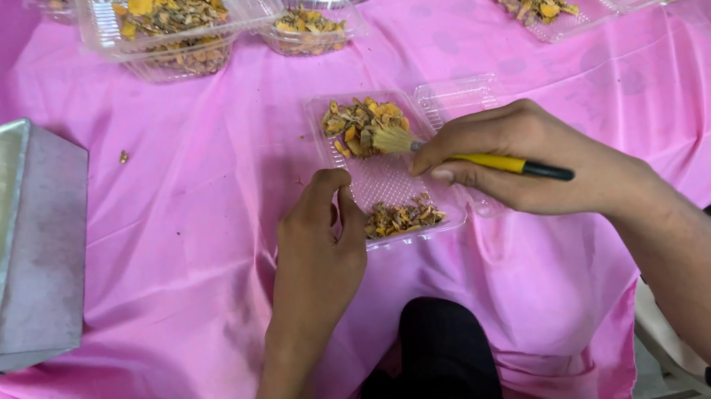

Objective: Sorting and cleaning dried herbs in plastic containers using a brush and hands

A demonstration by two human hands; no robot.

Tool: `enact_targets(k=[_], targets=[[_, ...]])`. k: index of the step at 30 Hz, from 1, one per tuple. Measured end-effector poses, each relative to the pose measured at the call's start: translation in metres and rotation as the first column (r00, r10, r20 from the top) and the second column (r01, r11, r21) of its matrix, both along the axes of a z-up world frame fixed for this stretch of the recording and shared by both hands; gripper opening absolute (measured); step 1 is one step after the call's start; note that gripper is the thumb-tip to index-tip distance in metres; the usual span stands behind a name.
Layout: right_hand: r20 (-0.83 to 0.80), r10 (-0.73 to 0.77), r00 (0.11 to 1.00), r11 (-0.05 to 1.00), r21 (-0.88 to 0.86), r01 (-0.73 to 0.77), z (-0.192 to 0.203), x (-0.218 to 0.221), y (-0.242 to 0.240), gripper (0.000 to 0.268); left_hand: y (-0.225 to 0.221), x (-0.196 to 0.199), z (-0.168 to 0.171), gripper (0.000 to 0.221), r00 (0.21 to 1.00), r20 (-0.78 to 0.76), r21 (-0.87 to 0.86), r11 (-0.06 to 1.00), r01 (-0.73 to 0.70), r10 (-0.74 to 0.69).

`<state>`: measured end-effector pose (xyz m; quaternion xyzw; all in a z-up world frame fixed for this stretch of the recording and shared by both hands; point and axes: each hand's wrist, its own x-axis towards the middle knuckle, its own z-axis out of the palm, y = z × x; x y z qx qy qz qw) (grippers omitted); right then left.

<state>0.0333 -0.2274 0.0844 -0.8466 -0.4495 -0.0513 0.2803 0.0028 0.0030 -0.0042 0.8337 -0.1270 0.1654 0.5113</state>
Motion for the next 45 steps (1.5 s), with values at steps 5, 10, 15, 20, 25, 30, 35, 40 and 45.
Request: enact_targets(k=[5, 10, 15, 20, 25, 30, 35, 40, 45], targets=[[-0.217, 0.12, 0.969, 0.966, -0.2, -0.165, 0.007, 0.0, 0.002, 0.045, 0.001, -0.003, 0.005, 0.008, 0.991, -0.13, -0.049, 0.999, 0.005, -0.011], [-0.249, -0.107, 0.963, 0.908, -0.418, -0.008, -0.002, 0.015, 0.003, 0.042, 0.001, -0.001, 0.003, 0.009, 0.994, -0.106, 0.012, 1.0, -0.004, 0.005], [-0.241, -0.241, 0.94, 0.788, -0.614, 0.044, -0.008, 0.021, 0.013, 0.018, -0.005, -0.001, -0.002, 0.009, 0.994, -0.081, 0.088, 0.994, -0.068, 0.075], [-0.189, -0.045, 0.981, 0.837, -0.544, -0.066, -0.024, 0.022, 0.016, 0.033, -0.007, -0.001, -0.004, 0.01, 0.995, -0.054, 0.083, 0.994, -0.076, 0.081], [-0.252, -0.048, 0.967, 0.874, -0.479, -0.081, -0.017, 0.024, 0.011, 0.035, -0.003, -0.001, 0.001, 0.005, 0.995, -0.09, 0.048, 0.998, -0.033, 0.037], [-0.313, -0.047, 0.949, 0.916, -0.392, -0.084, -0.007, 0.026, 0.01, 0.014, -0.003, -0.003, 0.006, 0.005, 0.99, -0.134, 0.053, 0.998, -0.03, 0.037], [-0.234, 0.05, 0.971, 0.962, -0.25, -0.109, -0.004, 0.023, 0.007, 0.007, -0.003, -0.005, 0.005, 0.006, 1.0, -0.015, 0.067, 0.998, 0.021, -0.02], [-0.19, 0.064, 0.98, 0.994, -0.078, -0.08, -0.01, 0.013, 0.012, 0.006, -0.015, -0.02, 0.021, 0.012, 0.988, 0.016, 0.023, 0.988, 0.152, -0.152], [-0.119, 0.054, 0.991, 0.999, 0.011, -0.053, -0.02, 0.009, 0.017, 0.007, -0.023, -0.018, 0.016, 0.017, 0.977, -0.065, -0.033, 0.979, 0.202, -0.204]])
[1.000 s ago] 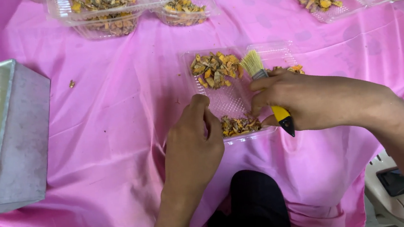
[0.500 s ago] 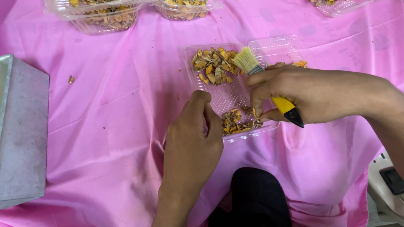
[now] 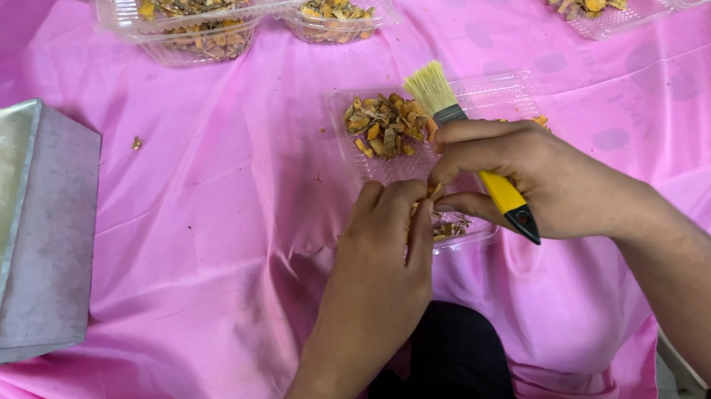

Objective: Sorting and cleaning dried herbs in plastic containers using a brush and hands

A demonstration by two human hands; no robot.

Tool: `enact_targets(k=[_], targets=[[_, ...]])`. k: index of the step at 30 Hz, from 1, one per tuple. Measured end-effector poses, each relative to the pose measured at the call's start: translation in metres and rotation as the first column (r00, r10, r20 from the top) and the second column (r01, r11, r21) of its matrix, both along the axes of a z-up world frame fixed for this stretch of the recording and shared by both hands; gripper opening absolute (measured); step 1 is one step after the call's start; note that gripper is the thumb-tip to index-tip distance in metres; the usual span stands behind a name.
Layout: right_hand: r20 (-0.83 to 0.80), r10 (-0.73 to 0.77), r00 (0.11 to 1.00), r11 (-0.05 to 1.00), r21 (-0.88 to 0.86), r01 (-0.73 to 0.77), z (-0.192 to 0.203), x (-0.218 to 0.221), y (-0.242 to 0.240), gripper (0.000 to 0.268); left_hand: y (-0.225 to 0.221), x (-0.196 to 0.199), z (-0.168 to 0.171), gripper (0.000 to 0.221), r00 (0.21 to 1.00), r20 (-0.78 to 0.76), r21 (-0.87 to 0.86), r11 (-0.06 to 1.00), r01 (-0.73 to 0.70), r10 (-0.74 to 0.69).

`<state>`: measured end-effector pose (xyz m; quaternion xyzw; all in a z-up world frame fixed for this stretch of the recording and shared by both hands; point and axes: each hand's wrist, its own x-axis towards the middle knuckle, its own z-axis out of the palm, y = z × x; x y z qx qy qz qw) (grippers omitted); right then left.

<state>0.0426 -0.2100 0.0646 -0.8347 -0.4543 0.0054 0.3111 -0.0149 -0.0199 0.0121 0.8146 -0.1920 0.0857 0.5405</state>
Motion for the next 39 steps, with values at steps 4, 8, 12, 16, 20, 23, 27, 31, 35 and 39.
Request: enact_targets(k=[4, 8, 12, 16, 20, 23, 27, 31, 35, 39], targets=[[0.013, 0.006, 1.0, 0.998, 0.056, -0.007, -0.005, -0.005, 0.004, 0.008, -0.001, 0.004, -0.004, 0.017, 0.995, 0.073, -0.011, 0.998, -0.06, 0.061], [0.014, -0.004, 1.0, 0.984, 0.179, 0.002, -0.002, -0.008, 0.011, 0.01, 0.001, 0.005, -0.009, 0.009, 0.992, 0.113, -0.016, 0.999, -0.051, 0.052], [-0.008, -0.037, 0.999, 0.972, 0.232, 0.038, -0.007, -0.008, 0.01, 0.011, 0.001, 0.004, -0.007, 0.008, 0.993, 0.114, -0.028, 0.999, -0.038, 0.041], [0.044, -0.046, 0.998, 0.977, 0.21, 0.036, -0.001, -0.008, 0.007, 0.008, 0.007, 0.006, -0.007, 0.004, 0.977, 0.204, -0.037, 0.998, -0.052, 0.058], [0.02, -0.027, 0.999, 0.991, 0.129, 0.024, 0.012, -0.01, 0.011, 0.007, 0.012, 0.006, -0.001, 0.006, 0.983, 0.17, -0.054, 0.997, -0.053, 0.062], [0.004, -0.012, 1.0, 0.996, 0.083, 0.011, 0.019, -0.01, 0.016, 0.015, 0.013, 0.005, 0.002, 0.007, 0.985, 0.167, -0.072, 0.997, -0.033, 0.044], [0.016, 0.019, 1.0, 0.996, 0.088, -0.021, 0.022, -0.008, 0.021, 0.012, 0.018, 0.004, 0.001, 0.007, 0.99, 0.12, -0.101, 0.993, -0.059, 0.071], [0.034, -0.002, 0.999, 0.998, 0.058, 0.0, 0.022, -0.009, 0.027, 0.018, 0.021, 0.003, 0.005, 0.01, 0.996, 0.057, -0.112, 0.992, -0.063, 0.07], [0.062, -0.005, 0.998, 0.999, 0.051, 0.001, 0.024, -0.016, 0.033, 0.027, 0.019, 0.005, 0.001, 0.011, 0.996, -0.011, -0.205, 0.975, -0.091, 0.091], [0.131, -0.167, 0.977, 0.983, 0.102, 0.154, 0.025, -0.049, 0.024, 0.035, 0.02, 0.011, -0.011, 0.015, 0.999, -0.039, -0.41, 0.911, -0.038, 0.025]])
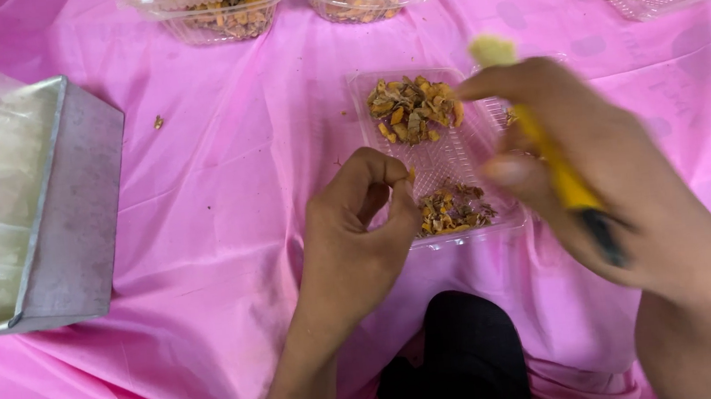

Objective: Sorting and cleaning dried herbs in plastic containers using a brush and hands

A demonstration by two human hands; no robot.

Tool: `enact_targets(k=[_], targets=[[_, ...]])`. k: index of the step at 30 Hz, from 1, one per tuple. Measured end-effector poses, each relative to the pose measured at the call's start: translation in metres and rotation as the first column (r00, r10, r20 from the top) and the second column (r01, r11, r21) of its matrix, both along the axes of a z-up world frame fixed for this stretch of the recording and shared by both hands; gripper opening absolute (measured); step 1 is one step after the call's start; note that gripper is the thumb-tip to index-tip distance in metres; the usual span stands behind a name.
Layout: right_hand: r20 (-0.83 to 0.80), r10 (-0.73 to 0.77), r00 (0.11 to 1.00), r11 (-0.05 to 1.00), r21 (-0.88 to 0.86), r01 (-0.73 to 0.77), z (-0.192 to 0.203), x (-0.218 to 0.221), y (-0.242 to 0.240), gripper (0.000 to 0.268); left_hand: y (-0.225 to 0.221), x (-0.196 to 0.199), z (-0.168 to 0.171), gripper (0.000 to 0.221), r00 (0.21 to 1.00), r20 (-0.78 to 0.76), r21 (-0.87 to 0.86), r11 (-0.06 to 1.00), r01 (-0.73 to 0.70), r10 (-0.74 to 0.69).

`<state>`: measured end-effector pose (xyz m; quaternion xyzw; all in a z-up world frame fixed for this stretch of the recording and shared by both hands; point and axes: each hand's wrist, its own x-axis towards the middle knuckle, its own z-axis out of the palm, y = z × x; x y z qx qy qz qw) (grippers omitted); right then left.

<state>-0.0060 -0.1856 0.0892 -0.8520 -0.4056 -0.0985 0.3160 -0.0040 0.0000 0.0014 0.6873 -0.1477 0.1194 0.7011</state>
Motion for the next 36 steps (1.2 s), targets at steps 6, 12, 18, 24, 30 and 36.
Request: enact_targets(k=[6, 12, 18, 24, 30, 36], targets=[[-0.029, -0.293, 0.956, 0.837, 0.474, 0.271, -0.049, -0.033, 0.011, 0.052, 0.003, 0.002, -0.002, 0.011, 0.996, -0.09, -0.088, 0.996, 0.012, -0.02], [-0.075, -0.216, 0.973, 0.918, 0.325, 0.229, -0.048, -0.036, 0.013, 0.025, 0.003, 0.0, 0.007, 0.013, 0.999, -0.037, -0.134, 0.991, 0.018, -0.023], [-0.08, -0.394, 0.916, 0.815, 0.43, 0.388, -0.066, -0.041, 0.013, 0.041, 0.002, -0.001, 0.003, 0.012, 0.999, -0.038, -0.086, 0.996, 0.011, -0.015], [0.283, -0.373, 0.884, 0.884, 0.398, 0.246, -0.077, -0.046, 0.007, 0.025, 0.005, -0.001, 0.004, 0.015, 0.996, -0.093, -0.159, 0.987, -0.021, 0.006], [0.309, -0.1, 0.946, 0.965, 0.261, 0.016, -0.079, -0.031, 0.007, 0.02, 0.006, -0.002, 0.005, 0.012, 0.998, -0.067, -0.188, 0.982, 0.0, -0.012], [0.369, -0.182, 0.911, 0.941, 0.333, 0.053, -0.078, -0.017, 0.008, 0.025, 0.001, -0.007, 0.003, 0.012, 0.994, -0.107, -0.141, 0.99, 0.006, -0.021]])
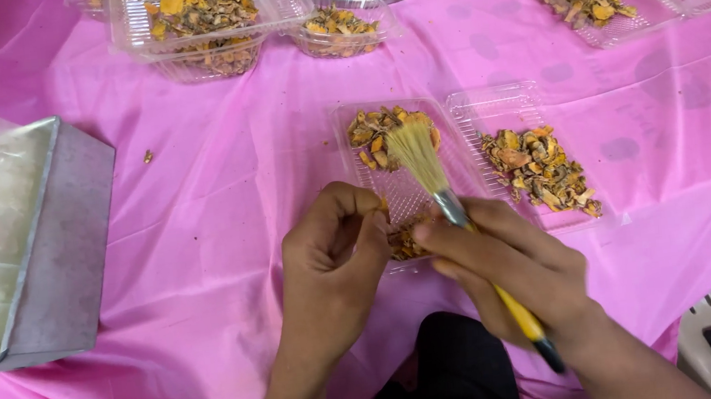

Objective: Sorting and cleaning dried herbs in plastic containers using a brush and hands

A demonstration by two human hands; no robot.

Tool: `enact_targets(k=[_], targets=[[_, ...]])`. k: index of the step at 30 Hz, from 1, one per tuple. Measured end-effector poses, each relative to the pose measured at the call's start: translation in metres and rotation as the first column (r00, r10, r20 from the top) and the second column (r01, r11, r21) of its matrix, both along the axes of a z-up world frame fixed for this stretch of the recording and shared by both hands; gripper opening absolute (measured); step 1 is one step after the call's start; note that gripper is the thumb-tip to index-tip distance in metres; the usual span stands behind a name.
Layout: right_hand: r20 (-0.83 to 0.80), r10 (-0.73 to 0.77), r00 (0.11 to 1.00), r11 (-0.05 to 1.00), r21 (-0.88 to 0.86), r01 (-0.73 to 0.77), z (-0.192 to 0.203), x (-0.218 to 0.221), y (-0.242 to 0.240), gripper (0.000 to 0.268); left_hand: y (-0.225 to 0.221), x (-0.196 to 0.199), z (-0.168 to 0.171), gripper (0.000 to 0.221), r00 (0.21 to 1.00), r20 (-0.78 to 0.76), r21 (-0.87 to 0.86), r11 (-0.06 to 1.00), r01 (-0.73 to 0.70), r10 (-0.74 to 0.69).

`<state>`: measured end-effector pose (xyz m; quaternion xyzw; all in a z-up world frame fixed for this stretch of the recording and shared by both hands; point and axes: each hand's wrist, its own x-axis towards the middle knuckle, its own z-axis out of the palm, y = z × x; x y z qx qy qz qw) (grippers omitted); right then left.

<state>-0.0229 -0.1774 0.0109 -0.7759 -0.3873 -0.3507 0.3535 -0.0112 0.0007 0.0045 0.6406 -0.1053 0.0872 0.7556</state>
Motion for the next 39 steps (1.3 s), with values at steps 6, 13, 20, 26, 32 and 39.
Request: enact_targets(k=[6, 13, 20, 26, 32, 39], targets=[[0.071, -0.028, 0.997, 0.999, 0.027, 0.026, -0.02, 0.03, 0.009, 0.022, -0.002, -0.004, -0.001, 0.015, 0.99, 0.072, -0.173, 0.976, 0.136, -0.125], [0.141, -0.02, 0.99, 0.998, 0.054, 0.013, -0.024, 0.035, 0.005, 0.015, 0.002, -0.006, 0.005, 0.014, 0.984, 0.068, -0.077, 0.983, 0.167, -0.162], [-0.049, 0.074, 0.996, 0.994, -0.073, -0.077, 0.011, 0.031, -0.003, 0.008, 0.006, -0.007, 0.008, 0.008, 0.975, 0.176, 0.215, 0.972, 0.095, -0.134], [-0.155, 0.19, 0.969, 0.978, -0.055, -0.201, 0.035, 0.031, 0.003, 0.004, 0.007, -0.006, 0.007, 0.011, 0.982, 0.022, 0.173, 0.968, 0.182, -0.189], [-0.22, 0.231, 0.948, 0.972, 0.009, -0.235, 0.028, 0.033, 0.004, 0.008, 0.011, -0.001, -0.001, 0.007, 0.956, -0.002, -0.033, 0.955, 0.293, -0.294], [-0.1, 0.093, 0.991, 0.995, -0.037, -0.097, 0.012, 0.024, 0.004, 0.013, 0.009, -0.001, -0.001, 0.008, 0.952, 0.052, -0.11, 0.946, 0.306, -0.302]])
